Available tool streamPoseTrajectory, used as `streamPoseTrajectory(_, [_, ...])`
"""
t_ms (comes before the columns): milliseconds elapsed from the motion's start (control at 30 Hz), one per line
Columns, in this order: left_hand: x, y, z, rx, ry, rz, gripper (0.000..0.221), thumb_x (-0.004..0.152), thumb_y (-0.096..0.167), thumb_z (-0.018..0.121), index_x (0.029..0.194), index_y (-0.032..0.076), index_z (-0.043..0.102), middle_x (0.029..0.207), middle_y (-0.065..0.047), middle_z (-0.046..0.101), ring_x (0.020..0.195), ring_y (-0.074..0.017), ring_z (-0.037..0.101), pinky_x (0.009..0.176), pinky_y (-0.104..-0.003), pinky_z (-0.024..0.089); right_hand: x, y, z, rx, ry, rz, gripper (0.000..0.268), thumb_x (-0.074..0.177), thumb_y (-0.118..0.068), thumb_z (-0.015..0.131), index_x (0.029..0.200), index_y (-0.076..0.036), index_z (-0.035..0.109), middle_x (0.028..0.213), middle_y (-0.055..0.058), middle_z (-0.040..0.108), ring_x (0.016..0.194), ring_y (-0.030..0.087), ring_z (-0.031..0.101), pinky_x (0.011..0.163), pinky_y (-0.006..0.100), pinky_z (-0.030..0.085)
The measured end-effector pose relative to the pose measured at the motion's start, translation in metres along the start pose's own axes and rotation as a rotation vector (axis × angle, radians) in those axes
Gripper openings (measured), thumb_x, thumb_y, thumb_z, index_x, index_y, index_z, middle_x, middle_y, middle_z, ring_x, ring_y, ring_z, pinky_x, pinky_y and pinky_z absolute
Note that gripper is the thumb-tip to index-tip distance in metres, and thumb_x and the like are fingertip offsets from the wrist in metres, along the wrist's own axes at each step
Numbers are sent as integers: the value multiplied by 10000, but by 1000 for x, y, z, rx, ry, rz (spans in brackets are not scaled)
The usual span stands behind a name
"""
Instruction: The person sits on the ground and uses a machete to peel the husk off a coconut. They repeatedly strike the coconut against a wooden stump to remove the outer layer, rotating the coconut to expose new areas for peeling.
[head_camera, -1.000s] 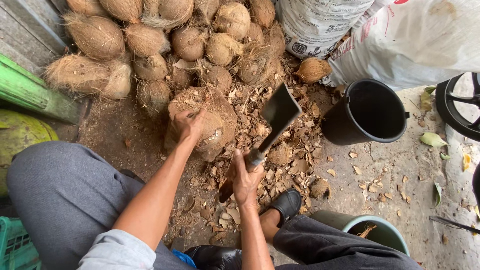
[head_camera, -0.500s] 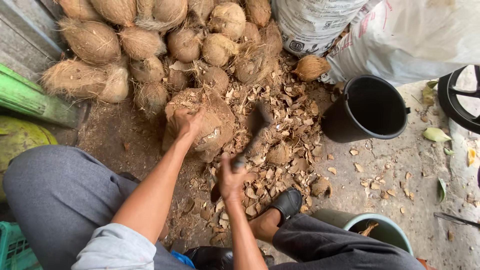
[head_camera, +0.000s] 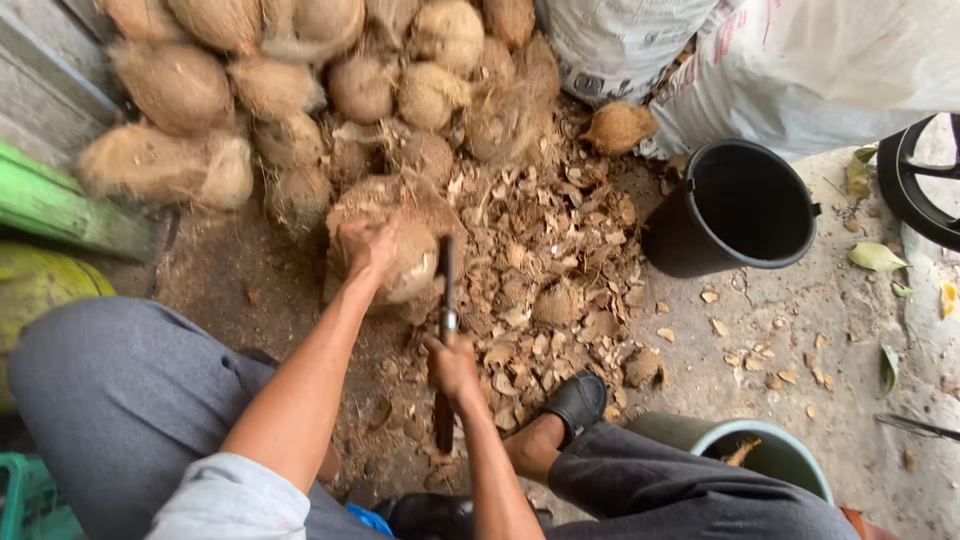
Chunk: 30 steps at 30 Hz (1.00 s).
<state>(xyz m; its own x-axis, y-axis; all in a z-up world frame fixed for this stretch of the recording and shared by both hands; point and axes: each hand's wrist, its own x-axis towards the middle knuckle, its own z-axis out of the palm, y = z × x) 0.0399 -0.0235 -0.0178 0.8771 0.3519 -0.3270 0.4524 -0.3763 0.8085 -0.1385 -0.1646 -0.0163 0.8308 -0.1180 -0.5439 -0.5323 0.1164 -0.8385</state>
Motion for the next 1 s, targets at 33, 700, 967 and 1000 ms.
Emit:
streamPoseTrajectory(33, [6, 4, -3, 72, 12, 5, 393, 919, 369, 753, 659, 104, 626, 653, -76, 639, 550, -194, 564, 493, -387, 491, 6, -1, 3, 73, -62, 115, 310, 987, -248, 654, 752, -114, 504, 532, 6, 488, 364, 122, 390, 329, 295, 363])
streamPoseTrajectory(700, [-19, -10, -52, 107, -70, -168, 643, 989, 662, 629, 1123, 44, 745, 1021, -164, 707, 734, -294, 642, 677, -482, 554, -4, -23, -19, -216, 80, -220, 270, 1029, -312, 590, 891, -93, 514, 657, 16, 538, 469, 94, 475, 383, 261, 438])
streamPoseTrajectory(967, [-19, 26, -44, 127, -77, -186, 384, 862, 602, 681, 1027, 259, 728, 690, 28, 650, 460, -104, 545, 407, -306, 431, -18, -29, -1, -178, 43, -142, 385, 1005, -284, 637, 675, -136, 505, 531, -3, 471, 358, 89, 369, 296, 278, 334])
streamPoseTrajectory(1000, [-15, 30, -42, 159, -76, -149, 381, 876, 602, 692, 916, 224, 671, 664, 28, 600, 462, -108, 489, 411, -303, 386, -17, -33, -2, -143, 53, -198, 334, 992, -269, 639, 697, -147, 538, 527, -6, 459, 358, 85, 362, 297, 276, 326])
